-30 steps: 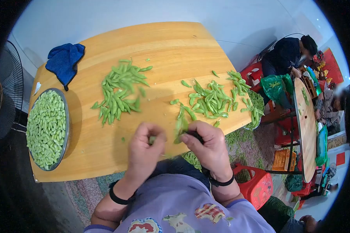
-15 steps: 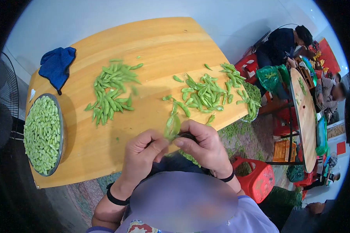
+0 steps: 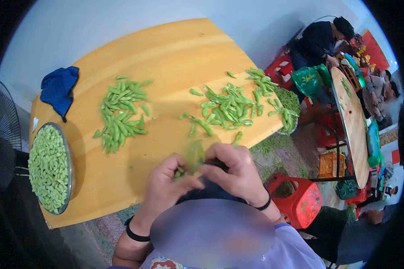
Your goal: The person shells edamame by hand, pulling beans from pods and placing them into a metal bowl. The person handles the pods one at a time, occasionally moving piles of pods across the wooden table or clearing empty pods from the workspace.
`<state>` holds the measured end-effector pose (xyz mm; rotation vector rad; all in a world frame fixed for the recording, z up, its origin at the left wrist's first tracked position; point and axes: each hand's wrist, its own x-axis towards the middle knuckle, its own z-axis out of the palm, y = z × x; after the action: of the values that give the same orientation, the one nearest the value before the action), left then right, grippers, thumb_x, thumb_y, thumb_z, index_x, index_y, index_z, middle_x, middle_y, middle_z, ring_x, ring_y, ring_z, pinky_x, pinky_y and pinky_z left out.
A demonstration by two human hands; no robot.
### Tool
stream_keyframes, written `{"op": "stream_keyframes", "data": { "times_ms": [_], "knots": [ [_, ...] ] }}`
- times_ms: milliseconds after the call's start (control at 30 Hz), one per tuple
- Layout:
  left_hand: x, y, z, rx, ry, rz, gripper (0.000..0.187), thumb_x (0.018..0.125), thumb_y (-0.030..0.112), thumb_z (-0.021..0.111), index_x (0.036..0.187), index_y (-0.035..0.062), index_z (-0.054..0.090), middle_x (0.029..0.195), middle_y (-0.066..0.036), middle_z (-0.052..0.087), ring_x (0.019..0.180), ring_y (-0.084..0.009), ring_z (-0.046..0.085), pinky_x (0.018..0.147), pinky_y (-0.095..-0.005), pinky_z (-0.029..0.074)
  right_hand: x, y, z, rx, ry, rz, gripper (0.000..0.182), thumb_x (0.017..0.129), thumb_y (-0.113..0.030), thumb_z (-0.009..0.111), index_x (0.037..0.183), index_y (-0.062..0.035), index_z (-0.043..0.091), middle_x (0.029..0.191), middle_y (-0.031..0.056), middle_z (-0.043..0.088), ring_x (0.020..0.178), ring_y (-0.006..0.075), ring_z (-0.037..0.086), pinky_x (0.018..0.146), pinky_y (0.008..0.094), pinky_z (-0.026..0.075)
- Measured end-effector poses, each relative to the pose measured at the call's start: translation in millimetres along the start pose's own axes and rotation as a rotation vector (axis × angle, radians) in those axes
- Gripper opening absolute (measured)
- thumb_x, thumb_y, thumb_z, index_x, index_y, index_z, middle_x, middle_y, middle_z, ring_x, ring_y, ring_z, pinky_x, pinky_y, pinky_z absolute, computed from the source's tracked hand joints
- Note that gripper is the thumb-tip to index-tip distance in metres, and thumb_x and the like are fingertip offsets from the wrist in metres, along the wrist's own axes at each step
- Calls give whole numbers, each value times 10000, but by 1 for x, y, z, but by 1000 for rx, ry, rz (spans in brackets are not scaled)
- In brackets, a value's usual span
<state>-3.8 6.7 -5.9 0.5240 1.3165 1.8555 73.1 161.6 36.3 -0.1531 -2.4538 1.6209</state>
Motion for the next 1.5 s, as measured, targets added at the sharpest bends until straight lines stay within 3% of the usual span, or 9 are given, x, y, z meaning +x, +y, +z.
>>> {"op": "stream_keyframes", "data": {
  "times_ms": [100,233,300,400,833,1000,1200,1267,1500],
  "knots": [
    [1,4,2,845,133,389,191,696,119,713,813,32,590,656,-71,536,574,-172,538,517,-316,415,-5,-6,2,-11,-7,15,129,712,-72,652,752,4,557,619,140,506,572,264,541,502,330,396],
    [-6,11,-7,572,-59,243,161,752,146,675,805,20,590,612,-62,513,549,-156,509,508,-283,398,-6,-4,0,-52,-50,-138,106,685,-24,636,760,-7,564,634,134,517,571,313,532,494,350,396],
    [-8,16,-10,224,-98,-261,153,814,166,605,794,16,583,611,-11,502,528,-102,482,490,-239,374,-5,-6,0,-58,-114,-158,128,676,6,629,781,-6,559,645,128,513,572,318,528,491,354,397],
    [-7,11,-15,-117,-161,-319,154,871,128,528,878,-7,602,646,18,504,529,-37,412,464,-169,304,-6,-3,5,-76,-107,-200,147,670,12,634,789,-2,549,648,128,502,566,314,525,483,351,399],
    [-6,11,-23,98,-84,-217,161,886,93,421,947,21,553,667,21,503,535,-32,405,470,-176,325,3,-3,12,-250,44,-211,153,665,23,621,798,-4,549,667,143,507,595,333,538,506,370,422],
    [-4,29,-60,326,322,-150,125,855,145,501,850,47,580,631,46,484,540,-18,402,473,-168,319,17,21,-11,-326,325,31,309,689,-19,654,982,22,566,709,176,538,631,296,561,586,340,444],
    [29,44,-118,1404,611,261,152,802,151,555,807,0,561,601,-160,558,581,-296,552,526,-342,425,24,42,-13,-53,533,83,335,732,-37,667,1035,34,543,663,4,504,611,77,446,556,227,401],
    [40,41,-121,1577,587,-2,184,805,160,559,846,-19,541,704,-258,567,722,-408,560,626,-444,437,21,40,-7,-48,450,97,293,733,-36,666,989,31,540,656,12,503,603,82,448,552,228,400],
    [46,43,-116,1607,585,-226,228,781,157,574,929,-5,516,761,-251,591,767,-396,578,688,-456,440,16,31,13,10,176,116,139,772,-31,614,863,5,516,664,69,531,582,137,481,543,266,409]
  ]
}}
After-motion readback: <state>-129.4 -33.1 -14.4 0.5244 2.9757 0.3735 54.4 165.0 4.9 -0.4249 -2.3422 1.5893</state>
